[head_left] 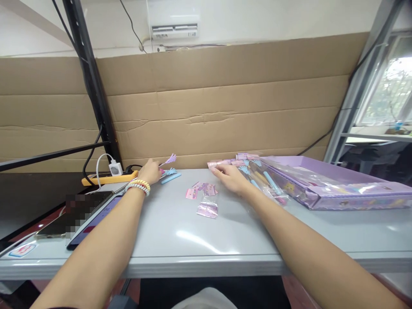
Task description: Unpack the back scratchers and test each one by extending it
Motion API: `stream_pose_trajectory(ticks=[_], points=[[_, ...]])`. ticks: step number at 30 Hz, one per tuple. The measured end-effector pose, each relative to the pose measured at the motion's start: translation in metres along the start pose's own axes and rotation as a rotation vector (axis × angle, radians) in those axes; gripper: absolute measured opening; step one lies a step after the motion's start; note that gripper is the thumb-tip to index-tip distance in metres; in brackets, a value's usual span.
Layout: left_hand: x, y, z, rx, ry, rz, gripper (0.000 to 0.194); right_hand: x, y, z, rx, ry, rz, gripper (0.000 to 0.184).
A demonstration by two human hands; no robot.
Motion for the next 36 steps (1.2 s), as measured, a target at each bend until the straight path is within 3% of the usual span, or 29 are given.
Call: stream_pose_trajectory(ticks=[3,8,18,23,27,30,36], points=[[0.002,0.016,-0.006,0.051,0.067,0.115,0.038,-0.001,-0.002,-0.004,0.002,0.077,-0.017,0.044],[0.000,0.030,-0.013,0.049,0.066,0.325,0.040,-0.001,-0.004,-0.004,-0.005,0.119,-0.045,0.045],[-0.004,0.024,-0.016,0.105,0.035,0.358,0.035,-0.002,-0.003,-0.007,-0.052,0.172,-0.043,0.046],[-0.003,-0.006,-0.009,0.132,0.004,0.194,0.031,-0.002,-0.003,-0.006,-0.056,0.174,-0.052,0.044],[-0.008,-0.044,-0.008,-0.021,0.028,-0.132,0.031,-0.002,-0.003,-0.006,-0.063,0.194,-0.053,0.035],[-0.019,-0.069,-0.010,-0.196,0.179,-0.370,0.032,-0.002,-0.003,-0.007,-0.078,0.197,-0.056,0.030],[-0.035,-0.086,-0.013,-0.203,0.507,-0.399,0.051,-0.002,0.000,-0.007,-0.108,0.232,-0.029,0.029]])
Point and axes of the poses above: each hand's wrist, its own x-axis towards the middle knuckle, its own z-axis out of the back of the hand, y = z × x, the point moved 3 cm from there along x, towards the middle knuckle, and after that the axes turned 2 degrees about y, right-handed, at the moved point
